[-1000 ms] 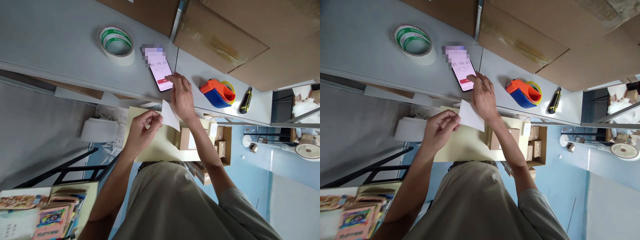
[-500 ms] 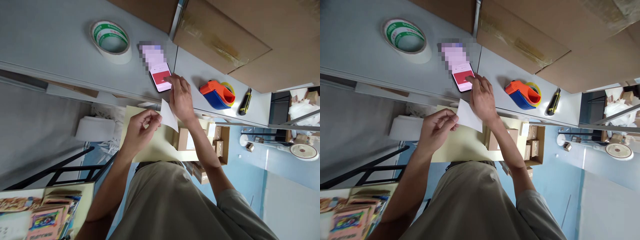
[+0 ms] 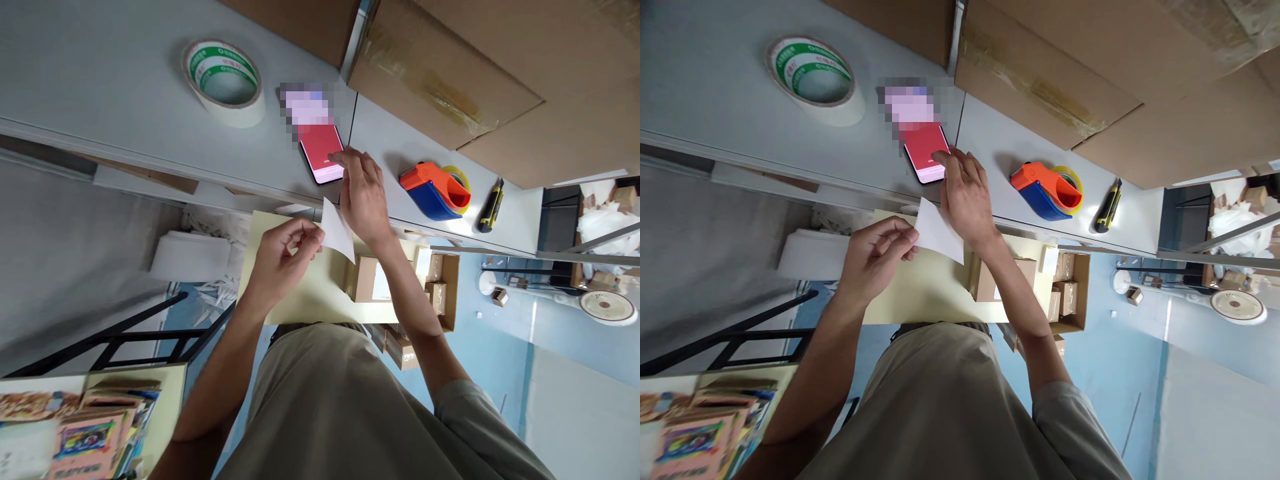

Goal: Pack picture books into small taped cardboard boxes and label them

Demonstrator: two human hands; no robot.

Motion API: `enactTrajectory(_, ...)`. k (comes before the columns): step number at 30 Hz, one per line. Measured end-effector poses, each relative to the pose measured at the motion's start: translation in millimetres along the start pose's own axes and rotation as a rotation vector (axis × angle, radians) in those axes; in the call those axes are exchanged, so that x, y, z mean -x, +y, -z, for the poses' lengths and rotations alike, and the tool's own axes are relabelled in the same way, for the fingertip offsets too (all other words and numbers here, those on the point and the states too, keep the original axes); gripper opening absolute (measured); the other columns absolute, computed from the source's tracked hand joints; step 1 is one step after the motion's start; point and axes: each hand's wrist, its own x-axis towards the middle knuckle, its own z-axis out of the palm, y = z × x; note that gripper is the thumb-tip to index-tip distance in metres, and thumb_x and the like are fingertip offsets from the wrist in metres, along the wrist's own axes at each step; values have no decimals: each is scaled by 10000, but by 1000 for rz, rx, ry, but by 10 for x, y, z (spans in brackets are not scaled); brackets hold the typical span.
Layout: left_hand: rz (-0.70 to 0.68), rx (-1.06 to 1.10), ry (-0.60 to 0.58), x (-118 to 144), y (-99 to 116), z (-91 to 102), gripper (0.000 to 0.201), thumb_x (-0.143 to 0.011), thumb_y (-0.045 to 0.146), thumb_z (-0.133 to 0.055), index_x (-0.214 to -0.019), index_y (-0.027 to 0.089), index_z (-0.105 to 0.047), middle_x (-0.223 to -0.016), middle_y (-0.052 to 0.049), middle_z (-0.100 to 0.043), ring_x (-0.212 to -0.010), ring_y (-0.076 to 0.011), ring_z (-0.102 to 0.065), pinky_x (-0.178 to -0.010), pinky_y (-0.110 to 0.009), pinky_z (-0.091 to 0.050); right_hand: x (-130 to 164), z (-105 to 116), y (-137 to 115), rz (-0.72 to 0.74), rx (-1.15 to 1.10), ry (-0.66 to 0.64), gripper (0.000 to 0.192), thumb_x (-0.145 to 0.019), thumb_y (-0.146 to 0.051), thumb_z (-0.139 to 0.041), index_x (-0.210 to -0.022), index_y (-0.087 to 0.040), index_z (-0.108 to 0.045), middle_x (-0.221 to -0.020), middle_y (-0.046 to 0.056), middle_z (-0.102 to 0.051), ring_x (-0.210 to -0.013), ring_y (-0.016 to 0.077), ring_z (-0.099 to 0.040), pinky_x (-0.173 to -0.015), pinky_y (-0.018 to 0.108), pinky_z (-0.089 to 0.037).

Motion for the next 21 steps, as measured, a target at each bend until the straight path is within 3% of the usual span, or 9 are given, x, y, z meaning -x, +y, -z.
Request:
enactTrajectory(7, 8, -13, 8, 10, -6, 5, 233, -1000, 375, -719, -832, 223, -668, -718, -1, -674, -685, -153, -639, -626, -264, -502, -22, 78, -18, 11, -12, 12, 472, -1255, -344, -286, -1688, -305, -468, -1682, 118, -645, -1690, 315, -511, -1459, 720, -301)
enactTrajectory(11, 16, 14, 10, 23, -7, -14, 251, -995, 415, -745, -843, 221, -701, -739, -10, -708, -686, -156, -652, -628, -266, -520, 48, 285, -236, 13, -69, 72, 464, -1258, -312, -280, -1651, -298, -525, -1601, 113, -692, -1613, 305, -588, -1405, 676, -423)
enactTrajectory(15, 22, 38, -9, 97, -56, -25, 269, -991, 466, -777, -892, 219, -741, -793, -25, -748, -709, -169, -672, -660, -284, -547, 405, 603, -667, -13, -190, 140, 365, -1250, -314, -414, -1500, -273, -677, -1413, 128, -783, -1311, 261, -752, -1148, 484, -664)
enactTrajectory(18, 32, 44, -42, 193, -143, -47, 261, -999, 471, -774, -934, 219, -755, -828, -32, -765, -741, -179, -687, -700, -297, -556, 768, 751, -873, -82, -336, 18, 257, -1200, -392, -639, -1374, -269, -782, -1267, 108, -830, -1130, 239, -787, -991, 420, -720)
enactTrajectory(21, 44, 53, -100, 308, -237, -119, 250, -1012, 462, -742, -971, 217, -759, -849, -38, -774, -779, -188, -698, -728, -302, -550, 1068, 787, -888, -213, -487, -70, 254, -1133, -473, -777, -1254, -265, -857, -1187, 86, -851, -1047, 224, -807, -965, 406, -737)
